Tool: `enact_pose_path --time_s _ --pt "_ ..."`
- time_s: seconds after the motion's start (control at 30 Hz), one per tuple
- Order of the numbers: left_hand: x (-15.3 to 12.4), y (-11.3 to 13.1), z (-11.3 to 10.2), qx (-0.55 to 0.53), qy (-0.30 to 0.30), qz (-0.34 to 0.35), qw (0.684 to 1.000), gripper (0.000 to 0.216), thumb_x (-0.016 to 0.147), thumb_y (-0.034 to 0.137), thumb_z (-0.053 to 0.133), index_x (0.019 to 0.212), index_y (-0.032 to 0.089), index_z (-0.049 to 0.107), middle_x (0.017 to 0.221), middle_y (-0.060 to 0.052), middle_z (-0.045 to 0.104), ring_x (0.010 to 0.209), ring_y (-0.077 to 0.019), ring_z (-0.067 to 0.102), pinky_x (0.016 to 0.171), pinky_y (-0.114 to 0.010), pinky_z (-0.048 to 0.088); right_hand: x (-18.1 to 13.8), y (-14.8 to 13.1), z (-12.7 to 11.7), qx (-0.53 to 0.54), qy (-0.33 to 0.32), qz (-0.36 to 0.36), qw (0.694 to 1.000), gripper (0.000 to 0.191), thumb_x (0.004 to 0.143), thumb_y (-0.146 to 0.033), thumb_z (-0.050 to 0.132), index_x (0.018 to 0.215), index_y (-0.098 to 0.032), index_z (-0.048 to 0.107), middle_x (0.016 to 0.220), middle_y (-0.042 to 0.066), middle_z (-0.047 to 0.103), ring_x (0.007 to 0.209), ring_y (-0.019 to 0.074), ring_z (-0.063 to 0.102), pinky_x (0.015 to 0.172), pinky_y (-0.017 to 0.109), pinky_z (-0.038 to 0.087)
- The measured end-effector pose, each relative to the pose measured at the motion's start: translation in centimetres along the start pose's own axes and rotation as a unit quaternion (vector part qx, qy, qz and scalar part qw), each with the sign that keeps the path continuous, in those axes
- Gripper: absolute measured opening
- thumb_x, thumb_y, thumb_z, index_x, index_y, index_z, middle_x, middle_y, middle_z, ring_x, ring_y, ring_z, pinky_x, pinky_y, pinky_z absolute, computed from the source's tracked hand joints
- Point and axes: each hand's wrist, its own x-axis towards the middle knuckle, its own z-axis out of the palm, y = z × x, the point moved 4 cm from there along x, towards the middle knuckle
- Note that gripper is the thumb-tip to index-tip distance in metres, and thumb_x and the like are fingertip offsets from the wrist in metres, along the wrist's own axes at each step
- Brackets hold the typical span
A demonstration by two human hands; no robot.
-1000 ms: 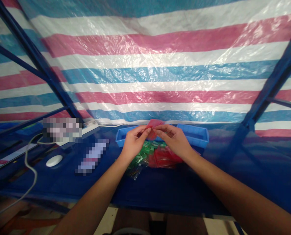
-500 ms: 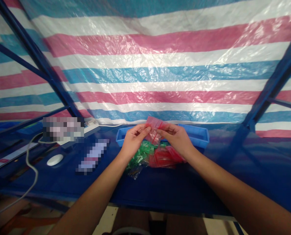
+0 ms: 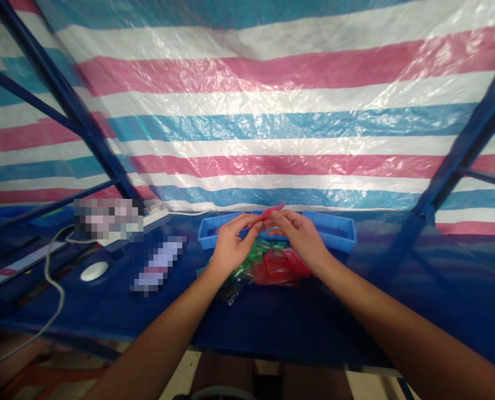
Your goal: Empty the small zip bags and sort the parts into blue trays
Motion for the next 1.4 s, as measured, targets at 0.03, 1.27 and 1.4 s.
enact_pose_path --time_s 0.03,1.27,1.4 --pt "0.0 -0.4 -0.2 -0.010 0.011 -0.019 1.000 0.024 0.104 0.035 0.062 0.112 0.020 0.079 0.106 -0.008 0.078 0.096 -0.0215 0.072 0.088 -0.034 0.056 0.0 -0.1 -0.2 -0.013 0.013 -0.008 1.000 0.035 0.093 -0.060 0.073 0.100 -0.026 0.077 0.102 0.005 0.079 0.096 0.0250 0.075 0.086 0.039 0.063" --pt "-0.2 -0.9 0.5 -0.129 -0.016 -0.116 0.985 0.037 0.100 0.051 0.065 0.099 0.016 0.078 0.088 -0.003 0.074 0.077 -0.0154 0.063 0.071 -0.025 0.048 0.4 -0.5 -1.4 -0.066 0.095 -0.069 0.991 0.055 0.077 -0.049 0.091 0.124 -0.030 0.070 0.118 0.005 0.076 0.107 0.0259 0.073 0.092 0.040 0.062" --pt "0.1 -1.0 0.4 -0.132 -0.039 -0.097 0.986 0.033 0.101 0.048 0.066 0.105 0.017 0.078 0.096 -0.004 0.077 0.084 -0.0169 0.067 0.076 -0.026 0.051 0.4 -1.0 -1.2 -0.123 0.035 -0.047 0.991 0.034 0.084 -0.054 0.084 0.101 -0.025 0.080 0.092 0.004 0.081 0.083 0.0249 0.074 0.080 0.040 0.062"
